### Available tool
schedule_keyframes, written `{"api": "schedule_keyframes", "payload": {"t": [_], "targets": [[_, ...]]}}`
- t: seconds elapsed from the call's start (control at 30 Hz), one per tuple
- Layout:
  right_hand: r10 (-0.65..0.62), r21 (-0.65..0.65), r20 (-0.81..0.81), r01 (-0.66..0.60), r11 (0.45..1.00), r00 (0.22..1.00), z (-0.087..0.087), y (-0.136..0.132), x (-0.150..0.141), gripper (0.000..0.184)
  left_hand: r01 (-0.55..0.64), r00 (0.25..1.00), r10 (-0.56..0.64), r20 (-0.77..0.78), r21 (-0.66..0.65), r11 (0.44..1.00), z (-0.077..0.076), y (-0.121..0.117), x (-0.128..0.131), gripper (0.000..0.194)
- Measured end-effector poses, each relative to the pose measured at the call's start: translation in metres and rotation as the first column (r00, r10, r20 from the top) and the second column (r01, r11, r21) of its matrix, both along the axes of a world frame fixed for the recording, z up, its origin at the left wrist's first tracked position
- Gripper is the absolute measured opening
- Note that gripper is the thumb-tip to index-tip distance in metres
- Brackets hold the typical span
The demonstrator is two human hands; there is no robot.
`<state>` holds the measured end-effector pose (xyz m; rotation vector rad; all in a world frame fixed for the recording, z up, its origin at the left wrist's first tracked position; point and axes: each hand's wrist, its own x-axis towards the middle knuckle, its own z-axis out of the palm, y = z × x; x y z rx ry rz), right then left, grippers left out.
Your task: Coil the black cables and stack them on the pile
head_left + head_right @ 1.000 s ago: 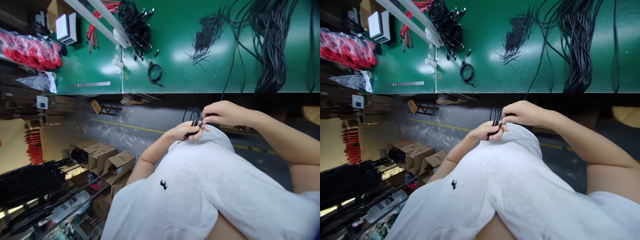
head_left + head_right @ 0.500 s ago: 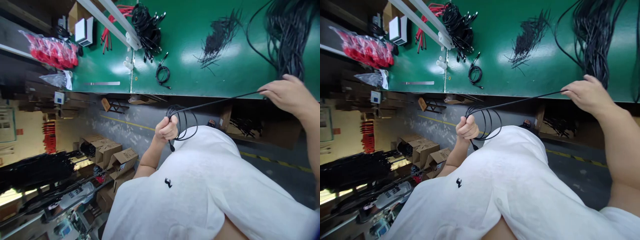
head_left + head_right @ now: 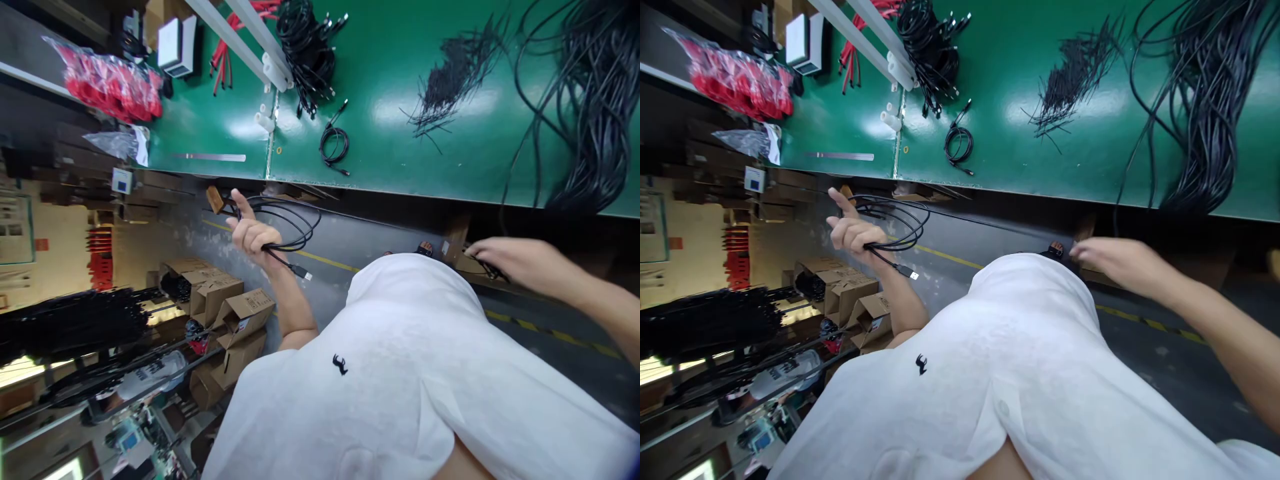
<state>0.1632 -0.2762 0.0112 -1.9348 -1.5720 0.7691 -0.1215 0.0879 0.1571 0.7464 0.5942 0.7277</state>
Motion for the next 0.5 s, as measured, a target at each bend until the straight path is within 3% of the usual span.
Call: {"api": "schedule_keyframes", "payload": {"t": [0.03,0.1,0.2,0.27,0.37,0.47,0.5], "targets": [[-0.095,0.006,0.021,0.094,0.996,0.995,0.003,-0.001,0.002,0.035,-0.038,0.999,0.038,-0.004,0.023,0.999,-0.007,-0.002,0.003,0.06],[-0.075,0.029,0.114,0.072,0.997,0.991,0.014,0.003,0.004,0.037,-0.004,0.994,0.005,-0.106,0.009,1.0,-0.03,-0.017,0.018,0.052],[0.27,0.056,0.15,-0.281,0.958,0.951,0.042,0.024,-0.008,0.038,0.281,0.91,-0.298,-0.288,-0.099,0.954,-0.068,-0.056,0.046,0.034],[0.373,0.137,0.08,-0.381,0.915,0.924,0.06,0.045,-0.017,0.041,0.466,0.823,-0.485,-0.295,-0.137,0.874,-0.085,-0.083,0.059,0.036],[0.283,0.179,-0.033,-0.273,0.945,0.958,0.072,0.074,-0.013,0.043,0.699,0.652,-0.724,-0.226,-0.191,0.689,-0.093,-0.112,0.066,0.046],[0.204,0.12,-0.091,-0.192,0.974,0.975,0.071,0.089,-0.002,0.042,0.876,0.396,-0.908,-0.138,-0.239,0.419,-0.092,-0.127,0.068,0.054],[0.209,0.105,-0.109,-0.198,0.975,0.972,0.069,0.091,-0.001,0.041,0.904,0.334,-0.936,-0.111,-0.245,0.351,-0.091,-0.13,0.068,0.056]]}}
